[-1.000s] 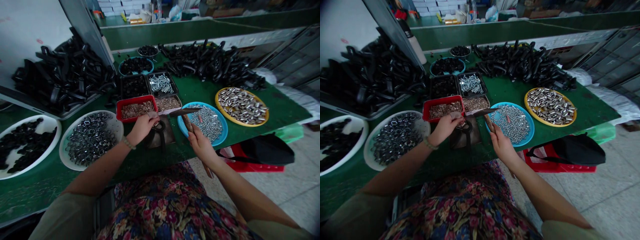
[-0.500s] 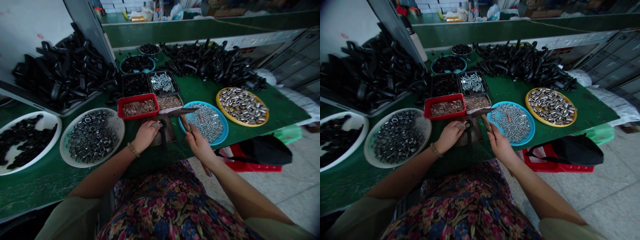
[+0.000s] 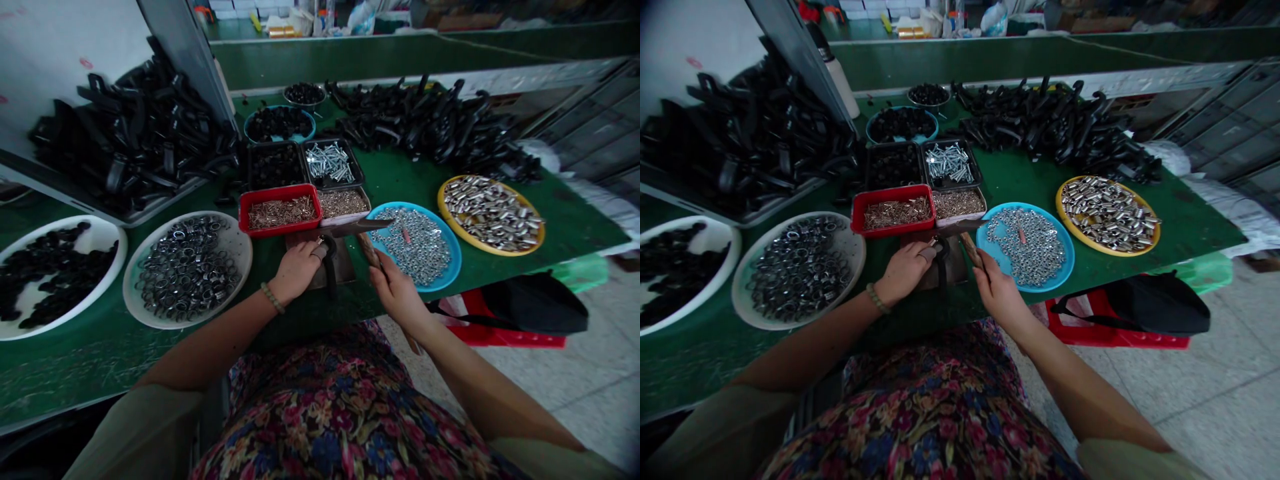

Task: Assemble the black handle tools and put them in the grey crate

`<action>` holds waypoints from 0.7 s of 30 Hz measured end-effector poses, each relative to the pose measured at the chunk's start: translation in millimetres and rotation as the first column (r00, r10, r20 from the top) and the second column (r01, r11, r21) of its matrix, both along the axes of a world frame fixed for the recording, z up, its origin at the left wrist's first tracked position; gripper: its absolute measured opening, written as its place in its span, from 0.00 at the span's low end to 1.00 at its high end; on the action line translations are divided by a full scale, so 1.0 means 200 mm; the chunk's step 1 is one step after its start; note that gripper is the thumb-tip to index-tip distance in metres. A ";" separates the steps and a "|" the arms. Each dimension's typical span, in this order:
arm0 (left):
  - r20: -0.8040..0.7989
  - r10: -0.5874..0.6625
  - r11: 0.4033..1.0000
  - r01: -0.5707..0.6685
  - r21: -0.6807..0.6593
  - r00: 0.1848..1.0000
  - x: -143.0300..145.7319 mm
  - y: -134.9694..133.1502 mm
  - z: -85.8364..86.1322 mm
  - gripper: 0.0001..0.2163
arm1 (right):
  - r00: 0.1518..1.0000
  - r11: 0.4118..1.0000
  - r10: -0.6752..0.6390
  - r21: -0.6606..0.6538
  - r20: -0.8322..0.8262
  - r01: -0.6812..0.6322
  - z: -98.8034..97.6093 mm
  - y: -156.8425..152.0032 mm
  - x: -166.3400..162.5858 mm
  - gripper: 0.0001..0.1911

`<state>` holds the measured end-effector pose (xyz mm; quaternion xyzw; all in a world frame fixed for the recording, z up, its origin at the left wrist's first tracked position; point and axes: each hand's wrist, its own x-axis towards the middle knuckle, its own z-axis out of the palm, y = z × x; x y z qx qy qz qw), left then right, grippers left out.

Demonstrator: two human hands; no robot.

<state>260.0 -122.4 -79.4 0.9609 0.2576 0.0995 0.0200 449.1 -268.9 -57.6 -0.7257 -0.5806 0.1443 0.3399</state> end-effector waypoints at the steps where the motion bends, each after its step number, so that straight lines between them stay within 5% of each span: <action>1: 0.007 0.000 1.000 0.000 -0.021 1.000 0.00 0.00 0.00 0.11 | 1.000 1.000 0.009 -0.005 0.004 -0.009 0.00 0.00 0.00 0.24; 8: 0.167 0.140 0.957 -0.091 -0.274 0.976 -0.16 -0.10 0.05 0.23 | 0.986 0.984 0.158 -0.097 0.057 -0.152 0.10 0.02 -0.07 0.27; 11: 0.186 0.201 0.954 -0.150 -0.259 0.962 -0.25 -0.19 0.03 0.25 | 0.977 0.980 0.169 -0.130 0.128 -0.152 0.13 0.03 -0.10 0.28; 14: 0.121 0.134 0.969 -0.105 -0.223 0.984 -0.29 -0.23 0.00 0.18 | 0.956 0.943 0.248 -0.265 0.158 -0.201 0.15 0.05 -0.11 0.28; 18: 0.058 0.121 0.967 -0.105 -0.233 0.991 -0.26 -0.26 0.01 0.17 | 0.968 0.975 0.177 -0.169 0.177 -0.147 0.14 0.06 -0.11 0.28; 21: 0.075 0.101 0.961 -0.078 -0.265 0.992 -0.27 -0.27 0.05 0.17 | 0.961 0.959 0.211 -0.230 0.179 -0.167 0.08 0.03 -0.06 0.28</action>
